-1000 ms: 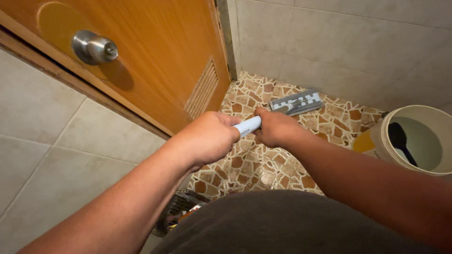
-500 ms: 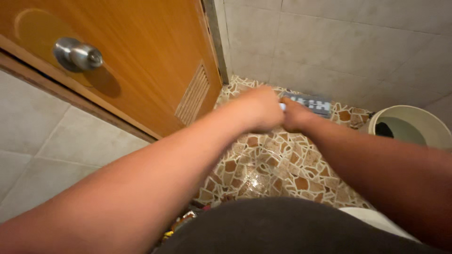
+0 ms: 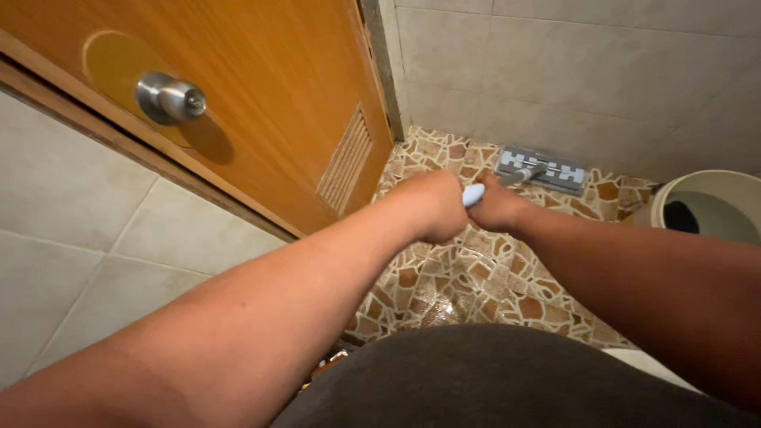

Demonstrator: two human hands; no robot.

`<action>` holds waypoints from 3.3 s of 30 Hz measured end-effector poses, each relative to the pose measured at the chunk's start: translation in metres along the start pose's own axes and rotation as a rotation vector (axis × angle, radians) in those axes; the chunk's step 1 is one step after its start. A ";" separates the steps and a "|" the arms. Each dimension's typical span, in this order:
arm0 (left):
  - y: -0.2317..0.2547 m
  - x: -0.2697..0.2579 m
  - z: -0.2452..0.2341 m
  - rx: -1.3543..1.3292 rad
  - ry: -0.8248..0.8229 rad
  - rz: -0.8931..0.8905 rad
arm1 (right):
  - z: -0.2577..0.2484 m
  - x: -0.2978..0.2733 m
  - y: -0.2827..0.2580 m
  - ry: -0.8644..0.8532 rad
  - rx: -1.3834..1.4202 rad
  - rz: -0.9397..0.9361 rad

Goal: The person connects a telescopic pole to a flat mop head on the floor and extends the sections of the handle by twisting them.

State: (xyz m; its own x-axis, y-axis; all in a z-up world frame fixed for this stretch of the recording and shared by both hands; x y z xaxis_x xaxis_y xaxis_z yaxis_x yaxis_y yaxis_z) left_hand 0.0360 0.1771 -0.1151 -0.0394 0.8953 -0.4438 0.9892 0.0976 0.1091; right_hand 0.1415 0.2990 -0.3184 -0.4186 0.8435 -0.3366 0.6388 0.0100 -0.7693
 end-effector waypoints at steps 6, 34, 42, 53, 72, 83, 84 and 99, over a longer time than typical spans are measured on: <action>-0.005 -0.033 -0.008 0.013 -0.020 0.042 | 0.015 -0.029 -0.015 -0.037 0.155 -0.025; 0.097 -0.007 0.005 0.062 0.055 0.360 | -0.051 -0.096 -0.026 -0.076 -0.097 0.039; 0.063 -0.024 0.029 -0.115 -0.082 0.281 | -0.044 -0.155 -0.039 -0.003 -0.143 0.231; 0.076 -0.030 0.037 -0.055 -0.083 0.335 | -0.037 -0.162 -0.015 -0.012 -0.032 0.218; 0.063 -0.067 0.019 0.303 -0.146 0.393 | -0.008 -0.168 -0.050 -0.049 0.029 0.157; 0.088 -0.015 0.020 0.316 -0.015 0.482 | -0.024 -0.112 -0.023 -0.089 0.152 0.076; 0.081 -0.022 0.021 0.314 -0.032 0.470 | -0.016 -0.119 -0.030 -0.093 0.188 0.082; 0.093 0.013 0.032 0.359 0.011 0.517 | -0.035 -0.093 -0.022 -0.102 -0.008 0.077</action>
State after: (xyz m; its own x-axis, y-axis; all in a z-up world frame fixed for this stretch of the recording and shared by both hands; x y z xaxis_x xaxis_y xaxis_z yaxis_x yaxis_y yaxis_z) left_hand 0.1316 0.1837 -0.1386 0.4569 0.7926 -0.4038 0.8665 -0.4992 0.0006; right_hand 0.1892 0.2394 -0.2515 -0.4315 0.7831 -0.4479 0.6764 -0.0477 -0.7350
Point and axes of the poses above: each hand's wrist, its own x-axis towards the middle knuckle, its own z-axis out of the palm, y = z × x, the point moved 8 cm from there along x, towards the middle knuckle, and after that the axes turned 14 degrees about x, right-handed, at the moved point
